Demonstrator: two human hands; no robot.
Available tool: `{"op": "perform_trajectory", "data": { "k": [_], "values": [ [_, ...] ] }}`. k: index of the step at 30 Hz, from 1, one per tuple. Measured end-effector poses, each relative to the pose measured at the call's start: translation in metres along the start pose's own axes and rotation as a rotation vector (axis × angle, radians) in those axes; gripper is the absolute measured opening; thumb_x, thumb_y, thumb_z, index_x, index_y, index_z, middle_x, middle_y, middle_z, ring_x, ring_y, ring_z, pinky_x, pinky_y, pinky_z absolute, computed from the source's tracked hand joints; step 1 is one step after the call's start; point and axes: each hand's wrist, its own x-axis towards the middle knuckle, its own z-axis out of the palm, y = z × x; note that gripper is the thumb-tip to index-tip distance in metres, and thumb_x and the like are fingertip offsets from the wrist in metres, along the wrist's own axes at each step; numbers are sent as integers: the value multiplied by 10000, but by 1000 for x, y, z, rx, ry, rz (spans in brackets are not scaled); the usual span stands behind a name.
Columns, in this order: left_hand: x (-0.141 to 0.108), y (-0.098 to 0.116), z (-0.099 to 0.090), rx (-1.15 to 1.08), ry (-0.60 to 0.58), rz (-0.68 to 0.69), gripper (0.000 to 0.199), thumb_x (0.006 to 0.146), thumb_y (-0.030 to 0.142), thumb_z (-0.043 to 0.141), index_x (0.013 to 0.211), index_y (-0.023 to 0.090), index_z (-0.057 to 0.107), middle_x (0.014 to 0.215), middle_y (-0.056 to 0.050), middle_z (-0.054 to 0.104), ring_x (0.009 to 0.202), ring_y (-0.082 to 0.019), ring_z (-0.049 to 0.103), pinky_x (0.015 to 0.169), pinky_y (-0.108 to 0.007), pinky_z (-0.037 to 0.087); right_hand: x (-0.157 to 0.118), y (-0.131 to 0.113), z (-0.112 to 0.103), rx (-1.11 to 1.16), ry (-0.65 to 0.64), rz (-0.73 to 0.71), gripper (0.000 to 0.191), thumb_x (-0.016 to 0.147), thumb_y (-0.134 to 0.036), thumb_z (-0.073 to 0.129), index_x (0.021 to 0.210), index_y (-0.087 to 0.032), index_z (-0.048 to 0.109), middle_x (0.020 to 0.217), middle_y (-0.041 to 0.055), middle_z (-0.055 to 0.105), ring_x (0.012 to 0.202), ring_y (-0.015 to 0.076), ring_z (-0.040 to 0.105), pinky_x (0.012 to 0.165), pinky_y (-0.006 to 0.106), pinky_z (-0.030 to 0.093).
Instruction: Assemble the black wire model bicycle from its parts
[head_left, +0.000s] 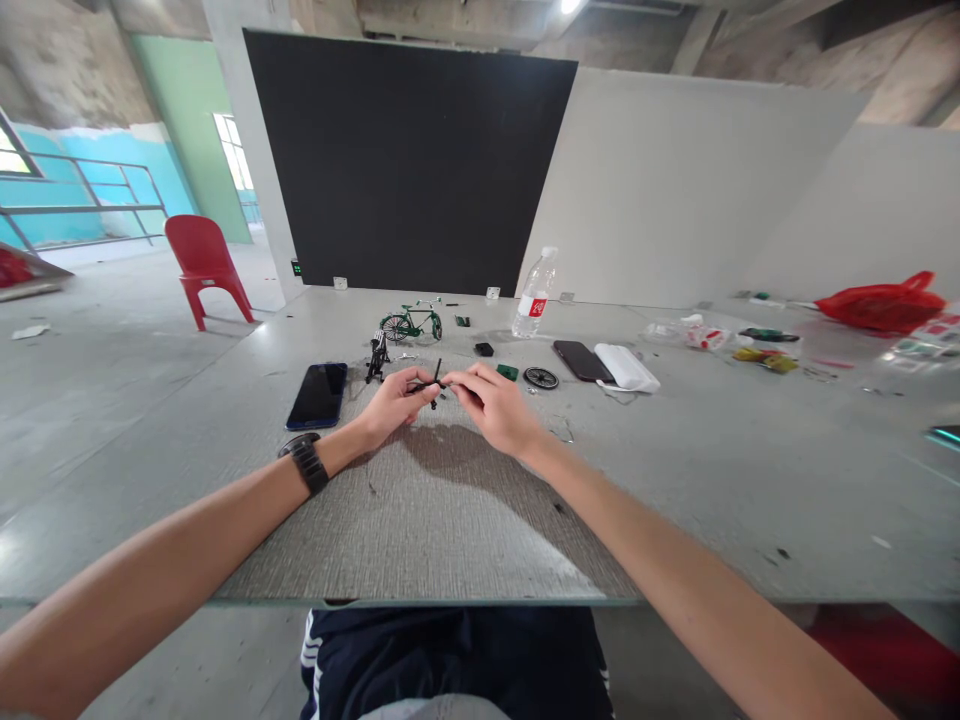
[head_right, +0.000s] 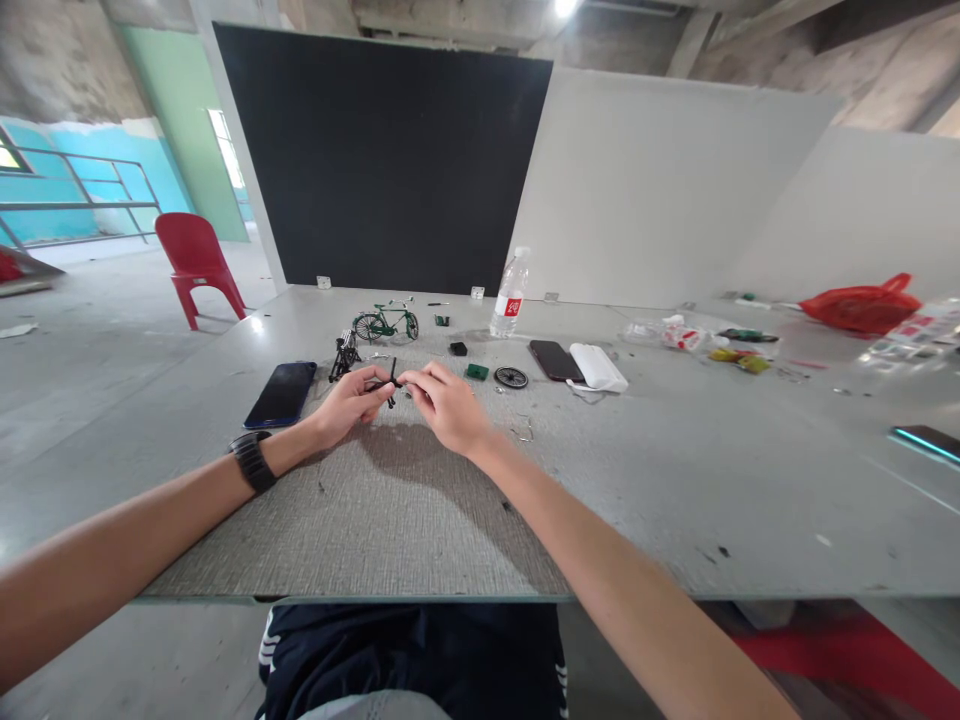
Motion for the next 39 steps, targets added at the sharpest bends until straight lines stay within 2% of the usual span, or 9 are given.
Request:
{"op": "perform_trajectory", "data": {
  "k": [10, 16, 20, 26, 31, 35, 39],
  "values": [
    [1, -3, -1, 12, -10, -6, 384, 837, 495, 726, 916, 155, 565, 610, 73, 431, 455, -49, 361, 436, -207, 272, -1, 1, 1, 12, 2, 5, 231, 1031, -238, 436, 1132, -232, 644, 1010, 66, 646, 838, 174, 622, 759, 319, 493],
    [-1, 2, 0, 32, 7, -14, 377, 842, 497, 713, 908, 166, 546, 575, 85, 398, 449, -56, 348, 437, -207, 258, -3, 2, 1, 15, -16, 37, 193, 1001, -256, 494, 1158, -222, 600, 1010, 77, 598, 787, 173, 604, 697, 312, 511],
    [-1, 2, 0, 55, 22, -8, 362, 849, 488, 701, 903, 164, 547, 571, 82, 402, 452, -58, 347, 437, -206, 266, -3, 2, 0, 18, -4, 37, 160, 1002, -236, 488, 1127, -232, 589, 981, 66, 570, 823, 183, 606, 748, 330, 518],
    [-1, 1, -1, 59, 24, -18, 346, 851, 469, 695, 917, 164, 544, 578, 82, 407, 453, -59, 344, 438, -207, 279, -3, 2, 1, 35, 7, 53, 147, 1027, -237, 454, 1104, -230, 579, 990, 63, 628, 858, 183, 641, 805, 340, 502],
    [-1, 2, 0, 91, 39, -31, 337, 852, 462, 691, 915, 168, 538, 584, 77, 428, 455, -57, 348, 439, -204, 267, -3, 0, -1, 72, -23, 133, 135, 1039, -260, 429, 1104, -239, 545, 907, 42, 678, 864, 191, 662, 776, 330, 502],
    [0, 1, 0, 90, 56, -14, 350, 841, 468, 702, 909, 160, 552, 589, 74, 434, 456, -56, 353, 440, -208, 266, -2, -1, -1, 9, -3, 78, 153, 994, -262, 510, 1143, -234, 534, 979, 73, 613, 872, 203, 626, 786, 348, 511],
    [-1, 2, 0, 84, 57, -14, 341, 844, 458, 705, 916, 158, 559, 599, 70, 440, 464, -57, 360, 447, -209, 274, -2, 0, 0, -3, 1, 57, 162, 1000, -209, 471, 1152, -239, 517, 951, 66, 601, 884, 208, 611, 830, 373, 497]
  ]
}}
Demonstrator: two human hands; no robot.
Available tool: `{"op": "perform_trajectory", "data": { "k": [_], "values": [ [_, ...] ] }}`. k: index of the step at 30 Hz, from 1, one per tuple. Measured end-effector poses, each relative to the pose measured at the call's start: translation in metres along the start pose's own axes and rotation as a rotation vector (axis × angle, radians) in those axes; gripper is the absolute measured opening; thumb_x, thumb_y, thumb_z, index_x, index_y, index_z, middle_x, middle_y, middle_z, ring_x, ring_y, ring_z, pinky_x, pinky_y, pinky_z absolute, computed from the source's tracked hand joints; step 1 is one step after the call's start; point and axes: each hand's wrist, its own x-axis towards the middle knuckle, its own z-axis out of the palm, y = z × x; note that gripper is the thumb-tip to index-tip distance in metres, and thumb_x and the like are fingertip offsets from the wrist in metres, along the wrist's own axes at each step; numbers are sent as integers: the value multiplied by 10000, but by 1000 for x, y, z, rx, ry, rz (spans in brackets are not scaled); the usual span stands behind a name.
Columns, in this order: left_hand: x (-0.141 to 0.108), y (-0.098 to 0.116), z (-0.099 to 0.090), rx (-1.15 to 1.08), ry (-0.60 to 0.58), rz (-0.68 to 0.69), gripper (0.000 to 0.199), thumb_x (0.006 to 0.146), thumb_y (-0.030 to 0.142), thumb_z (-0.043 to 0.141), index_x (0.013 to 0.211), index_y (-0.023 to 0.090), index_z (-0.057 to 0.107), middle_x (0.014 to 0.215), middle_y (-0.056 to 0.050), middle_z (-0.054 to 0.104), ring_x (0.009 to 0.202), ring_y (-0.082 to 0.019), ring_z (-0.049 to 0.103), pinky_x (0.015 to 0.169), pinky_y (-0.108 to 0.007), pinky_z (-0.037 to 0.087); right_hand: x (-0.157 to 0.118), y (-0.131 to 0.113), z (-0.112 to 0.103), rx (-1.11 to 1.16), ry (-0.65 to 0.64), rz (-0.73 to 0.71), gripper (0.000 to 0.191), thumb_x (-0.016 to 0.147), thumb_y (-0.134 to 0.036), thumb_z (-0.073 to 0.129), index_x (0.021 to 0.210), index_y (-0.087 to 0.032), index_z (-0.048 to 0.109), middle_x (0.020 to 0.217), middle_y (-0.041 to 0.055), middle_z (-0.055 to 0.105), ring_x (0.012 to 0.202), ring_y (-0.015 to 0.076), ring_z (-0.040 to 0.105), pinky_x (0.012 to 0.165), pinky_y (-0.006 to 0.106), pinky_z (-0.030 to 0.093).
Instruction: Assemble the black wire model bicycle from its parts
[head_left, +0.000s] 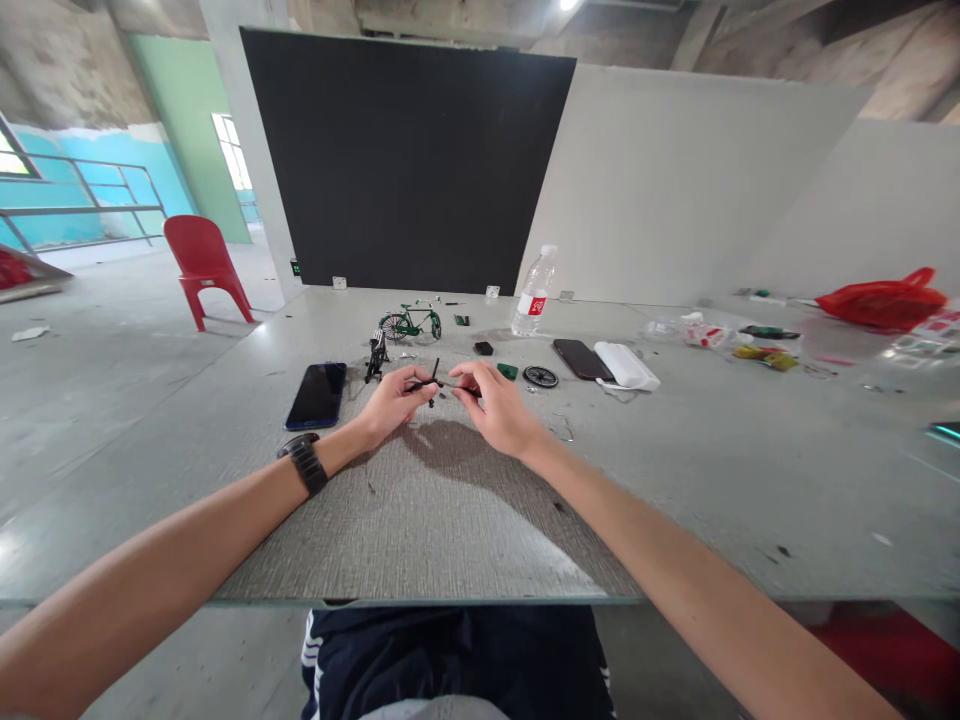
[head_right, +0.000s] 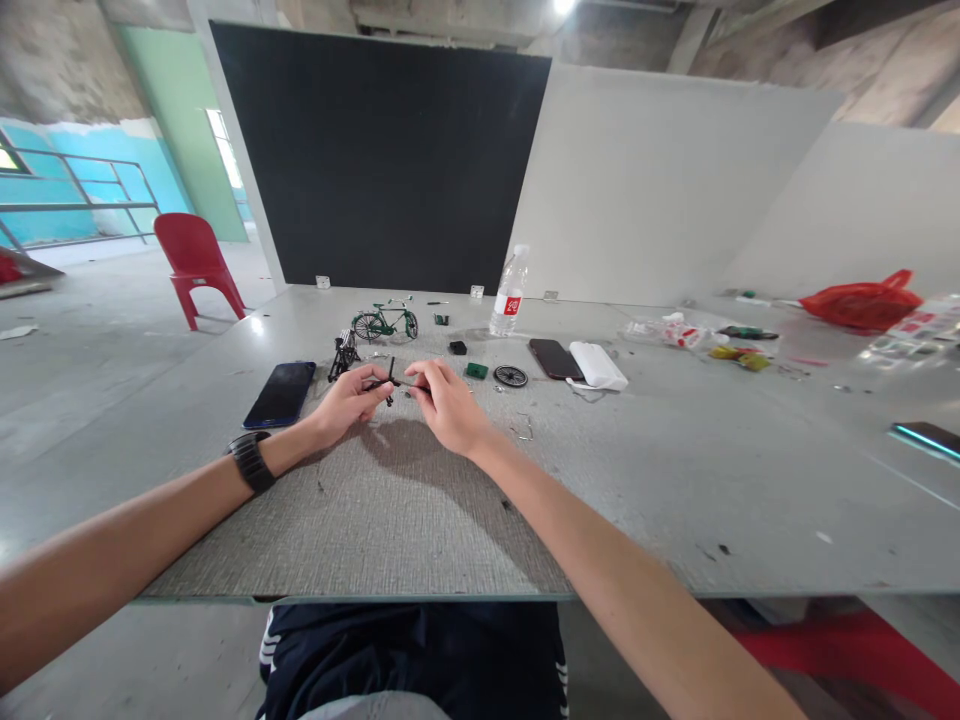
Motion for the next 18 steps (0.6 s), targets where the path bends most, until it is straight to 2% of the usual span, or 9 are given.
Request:
{"op": "perform_trajectory", "data": {
  "k": [7, 13, 18],
  "values": [
    [0, 0, 0, 26, 0, -14, 335, 846, 460, 704, 904, 169, 549, 606, 69, 448, 456, -57, 360, 437, -205, 279, -2, 4, 3, 77, -68, 75, 142, 1049, -249, 385, 1139, -240, 495, 859, 32, 653, 806, 183, 633, 727, 323, 481],
    [1, 0, 1, 40, -17, 11, 323, 861, 454, 689, 916, 162, 562, 601, 69, 430, 467, -61, 357, 437, -202, 275, -2, 2, 5, 25, -19, 22, 144, 992, -238, 507, 1136, -238, 513, 1023, 80, 607, 922, 211, 617, 822, 364, 502],
    [-1, 2, 1, 55, -21, -17, 308, 861, 440, 691, 924, 169, 560, 582, 74, 420, 456, -59, 341, 436, -200, 257, -1, 2, 3, 49, -47, 54, 107, 1022, -225, 443, 1112, -239, 498, 909, 47, 639, 839, 198, 630, 771, 345, 485]
  ]
}}
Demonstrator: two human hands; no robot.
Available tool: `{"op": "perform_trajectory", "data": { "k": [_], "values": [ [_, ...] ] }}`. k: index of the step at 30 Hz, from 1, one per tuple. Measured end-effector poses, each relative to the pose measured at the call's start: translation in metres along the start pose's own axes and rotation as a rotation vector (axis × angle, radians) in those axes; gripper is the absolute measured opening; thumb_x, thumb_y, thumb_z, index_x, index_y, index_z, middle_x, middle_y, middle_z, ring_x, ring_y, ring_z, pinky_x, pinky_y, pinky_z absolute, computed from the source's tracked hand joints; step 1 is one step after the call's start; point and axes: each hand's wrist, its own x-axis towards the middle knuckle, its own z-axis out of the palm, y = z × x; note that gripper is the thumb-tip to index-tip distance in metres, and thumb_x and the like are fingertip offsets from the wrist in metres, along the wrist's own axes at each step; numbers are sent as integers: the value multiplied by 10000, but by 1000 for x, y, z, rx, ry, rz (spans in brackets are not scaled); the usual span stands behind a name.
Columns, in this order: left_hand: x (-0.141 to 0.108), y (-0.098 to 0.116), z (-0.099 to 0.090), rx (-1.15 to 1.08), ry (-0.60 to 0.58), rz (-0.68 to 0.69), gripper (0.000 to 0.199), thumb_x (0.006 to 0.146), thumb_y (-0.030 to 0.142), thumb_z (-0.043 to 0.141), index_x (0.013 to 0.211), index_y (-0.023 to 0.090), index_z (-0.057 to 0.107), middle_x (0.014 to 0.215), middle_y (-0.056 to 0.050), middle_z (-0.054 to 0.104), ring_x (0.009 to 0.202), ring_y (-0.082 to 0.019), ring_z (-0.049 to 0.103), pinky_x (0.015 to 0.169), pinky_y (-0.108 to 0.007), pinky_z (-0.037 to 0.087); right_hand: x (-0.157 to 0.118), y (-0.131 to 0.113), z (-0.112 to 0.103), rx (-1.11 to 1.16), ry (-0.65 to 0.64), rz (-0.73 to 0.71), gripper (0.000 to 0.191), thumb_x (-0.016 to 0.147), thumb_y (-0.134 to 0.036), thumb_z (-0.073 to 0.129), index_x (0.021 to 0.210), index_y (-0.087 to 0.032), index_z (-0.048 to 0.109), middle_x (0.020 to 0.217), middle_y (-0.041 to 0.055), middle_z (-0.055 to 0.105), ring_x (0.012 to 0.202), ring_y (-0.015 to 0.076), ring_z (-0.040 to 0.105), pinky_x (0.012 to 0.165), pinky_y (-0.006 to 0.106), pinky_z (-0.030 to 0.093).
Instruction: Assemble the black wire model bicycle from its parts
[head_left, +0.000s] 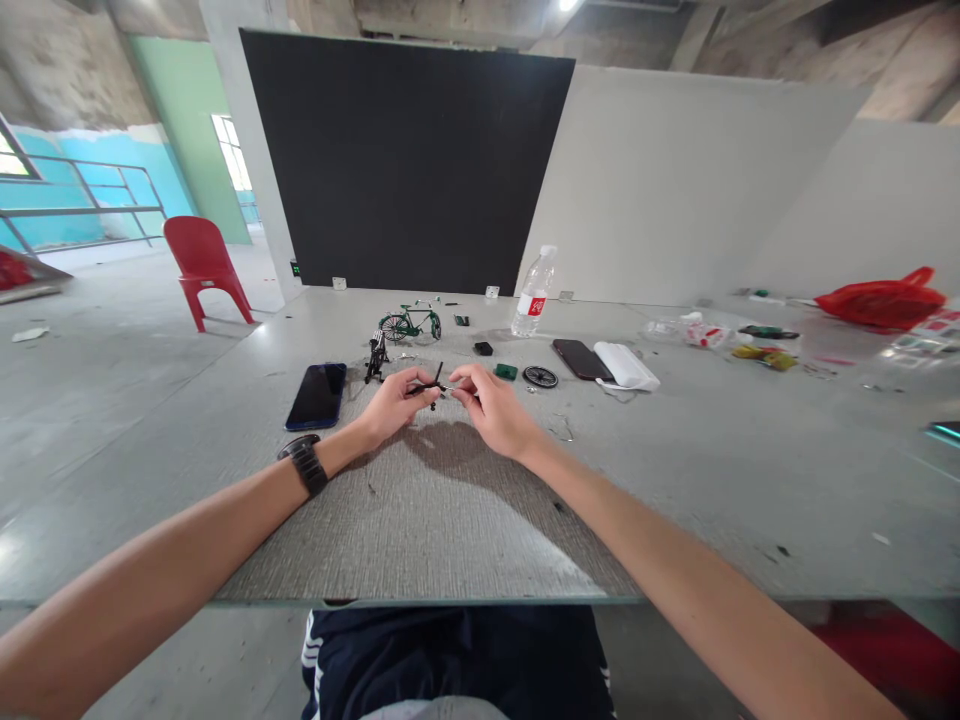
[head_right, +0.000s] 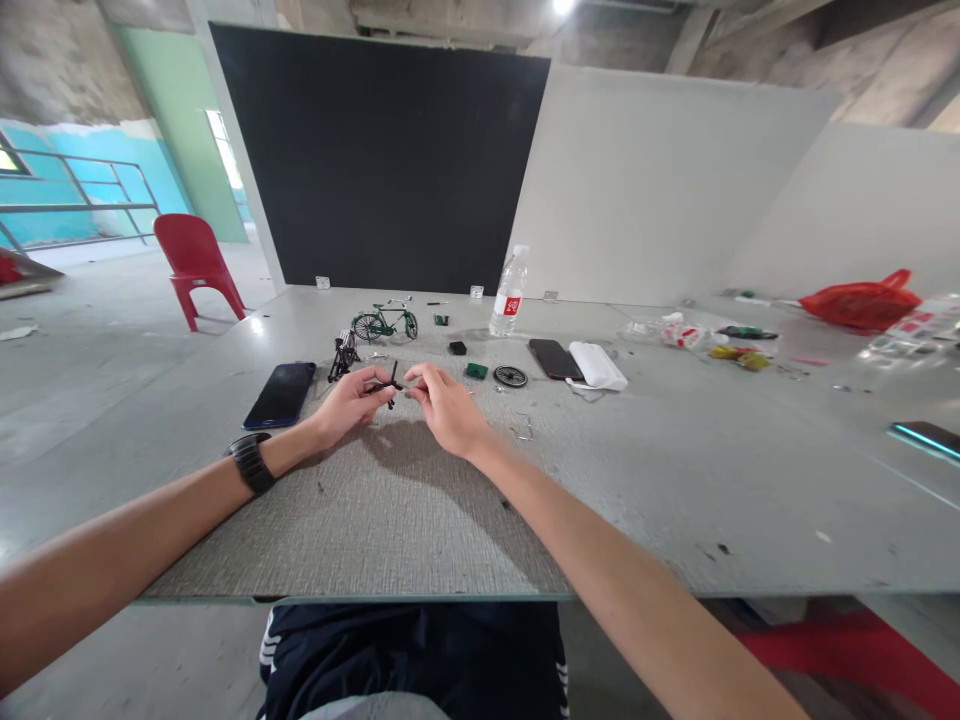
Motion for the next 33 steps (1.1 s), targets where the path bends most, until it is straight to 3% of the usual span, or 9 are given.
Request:
{"op": "perform_trajectory", "data": {
  "k": [5, 11, 21, 33],
  "values": [
    [0, -1, 0, 3, -6, -4, 301, 859, 437, 692, 906, 175, 550, 566, 79, 409, 448, -59, 330, 435, -197, 259, 0, 1, -1, 50, -23, 37, 110, 1042, -236, 399, 1103, -240, 490, 861, 32, 664, 802, 183, 650, 722, 318, 479],
    [1, 0, 0, 21, 8, 12, 300, 856, 435, 696, 900, 173, 557, 573, 72, 420, 450, -61, 339, 427, -199, 243, 0, 2, 2, -3, 25, -11, 133, 982, -241, 532, 1114, -234, 523, 1050, 86, 598, 934, 213, 620, 814, 356, 507],
    [-1, 1, 1, 44, 7, 3, 270, 854, 408, 692, 890, 179, 553, 580, 75, 421, 466, -67, 320, 452, -207, 257, -1, 3, -1, 43, -10, 40, 50, 1010, -214, 464, 1041, -233, 498, 885, 32, 651, 787, 175, 631, 705, 306, 448],
    [-1, 0, -2, 216, 2, 109, 182, 855, 328, 674, 871, 169, 587, 777, -5, 591, 717, -140, 531, 681, -256, 411, -1, 4, -4, 125, -32, 77, 29, 995, -218, 495, 1014, -237, 505, 762, -12, 632, 708, 148, 613, 674, 281, 436]
  ]
}}
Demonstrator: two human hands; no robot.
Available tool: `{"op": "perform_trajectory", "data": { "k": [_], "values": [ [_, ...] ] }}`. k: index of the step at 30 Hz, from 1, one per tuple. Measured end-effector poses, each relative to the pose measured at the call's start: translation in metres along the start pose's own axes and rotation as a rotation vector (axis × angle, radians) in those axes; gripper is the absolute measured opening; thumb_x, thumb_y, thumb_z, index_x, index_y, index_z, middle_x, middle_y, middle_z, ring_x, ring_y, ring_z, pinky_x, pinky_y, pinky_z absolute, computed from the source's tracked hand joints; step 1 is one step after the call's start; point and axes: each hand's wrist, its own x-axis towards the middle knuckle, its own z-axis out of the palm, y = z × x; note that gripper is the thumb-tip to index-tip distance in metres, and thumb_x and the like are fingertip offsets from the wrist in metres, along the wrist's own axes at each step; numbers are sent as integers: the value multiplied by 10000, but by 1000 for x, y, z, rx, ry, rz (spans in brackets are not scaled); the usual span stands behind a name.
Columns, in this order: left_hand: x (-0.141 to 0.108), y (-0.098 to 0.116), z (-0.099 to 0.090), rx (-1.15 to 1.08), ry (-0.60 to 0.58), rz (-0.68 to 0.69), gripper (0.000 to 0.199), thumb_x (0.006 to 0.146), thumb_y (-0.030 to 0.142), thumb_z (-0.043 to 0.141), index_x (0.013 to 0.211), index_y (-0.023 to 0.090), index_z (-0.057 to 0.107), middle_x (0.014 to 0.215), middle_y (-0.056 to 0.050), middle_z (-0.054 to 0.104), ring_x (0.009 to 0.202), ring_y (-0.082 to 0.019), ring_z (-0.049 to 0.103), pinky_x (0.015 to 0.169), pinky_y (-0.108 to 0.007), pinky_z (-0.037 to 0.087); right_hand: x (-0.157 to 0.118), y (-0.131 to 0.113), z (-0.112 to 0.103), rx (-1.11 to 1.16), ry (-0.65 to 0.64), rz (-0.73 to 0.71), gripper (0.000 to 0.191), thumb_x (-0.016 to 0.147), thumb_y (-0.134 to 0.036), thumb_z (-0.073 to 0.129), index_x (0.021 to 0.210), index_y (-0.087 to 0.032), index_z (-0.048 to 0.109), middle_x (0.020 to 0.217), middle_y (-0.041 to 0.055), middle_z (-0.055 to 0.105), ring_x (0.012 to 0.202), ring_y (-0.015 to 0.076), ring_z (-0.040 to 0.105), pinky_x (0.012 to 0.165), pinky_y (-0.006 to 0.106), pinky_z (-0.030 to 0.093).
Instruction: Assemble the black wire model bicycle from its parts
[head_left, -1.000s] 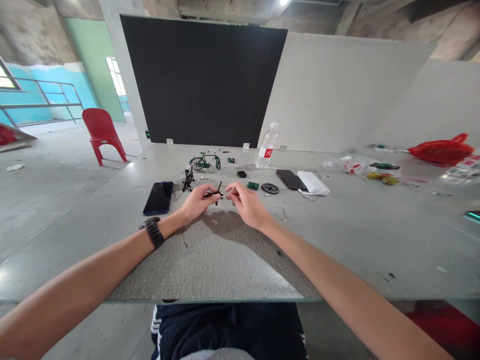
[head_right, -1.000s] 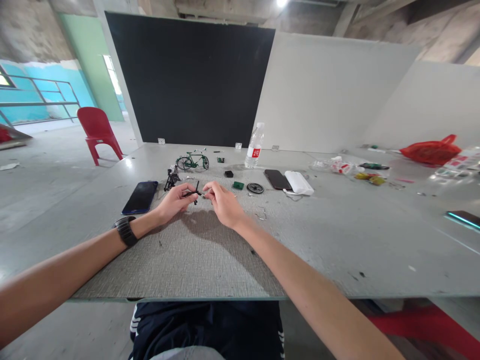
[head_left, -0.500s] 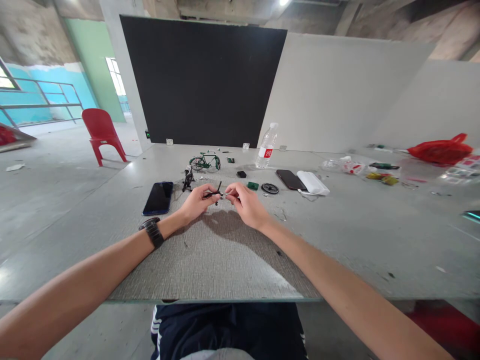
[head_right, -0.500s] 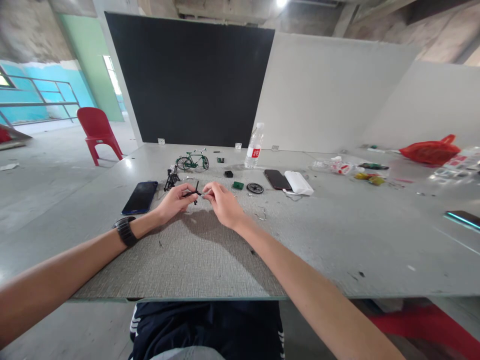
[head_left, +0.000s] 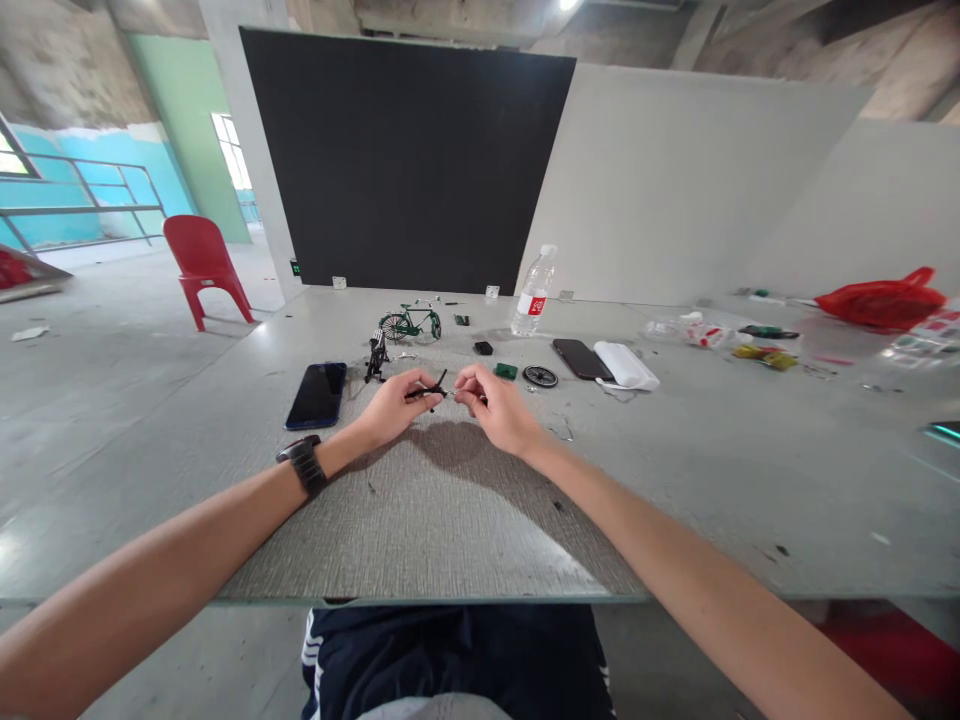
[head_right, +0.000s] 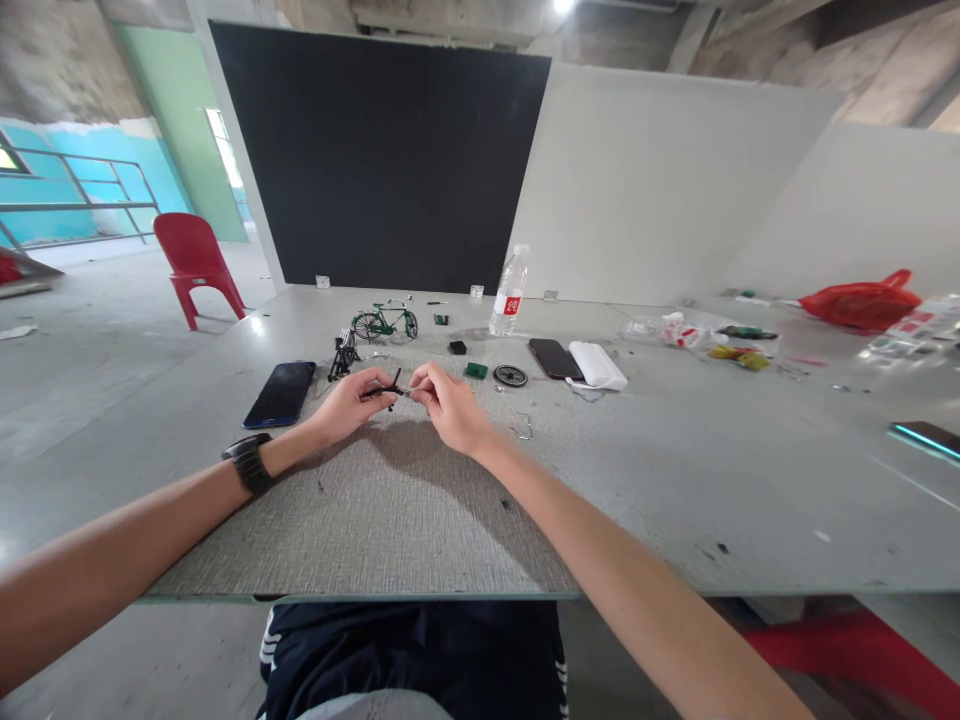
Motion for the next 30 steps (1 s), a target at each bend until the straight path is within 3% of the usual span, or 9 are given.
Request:
{"op": "perform_trajectory", "data": {
  "k": [5, 13, 22, 30],
  "values": [
    [-2, 1, -2, 102, -17, 44, 191, 864, 349, 676, 898, 168, 627, 810, -15, 612, 704, -139, 499, 664, -254, 384, -1, 5, -3, 60, -49, 34, 24, 980, -243, 528, 992, -236, 509, 702, -39, 582, 628, 129, 568, 614, 264, 414],
    [-3, -1, -3, 267, -20, 100, 220, 906, 383, 647, 930, 165, 660, 750, -3, 627, 617, -118, 470, 602, -246, 354, 0, 9, -7, 94, -119, 41, 34, 978, -245, 523, 1006, -232, 511, 808, 6, 651, 680, 133, 601, 628, 260, 439],
    [-1, -2, -2, 357, 17, 188, 170, 956, 329, 582, 1004, 187, 662, 973, -46, 722, 867, -179, 664, 767, -294, 515, 3, 0, -4, -54, -77, -40, 149, 1000, -346, 527, 1103, -239, 537, 811, 15, 627, 702, 163, 573, 650, 294, 418],
    [-3, -1, 0, 367, -30, 240, 201, 1006, 293, 498, 1123, 178, 613, 1034, -67, 722, 934, -191, 686, 816, -310, 522, 3, -2, -3, -124, -88, -51, 239, 1002, -433, 518, 1123, -228, 536, 835, 19, 626, 704, 163, 554, 648, 295, 394]
  ]
}}
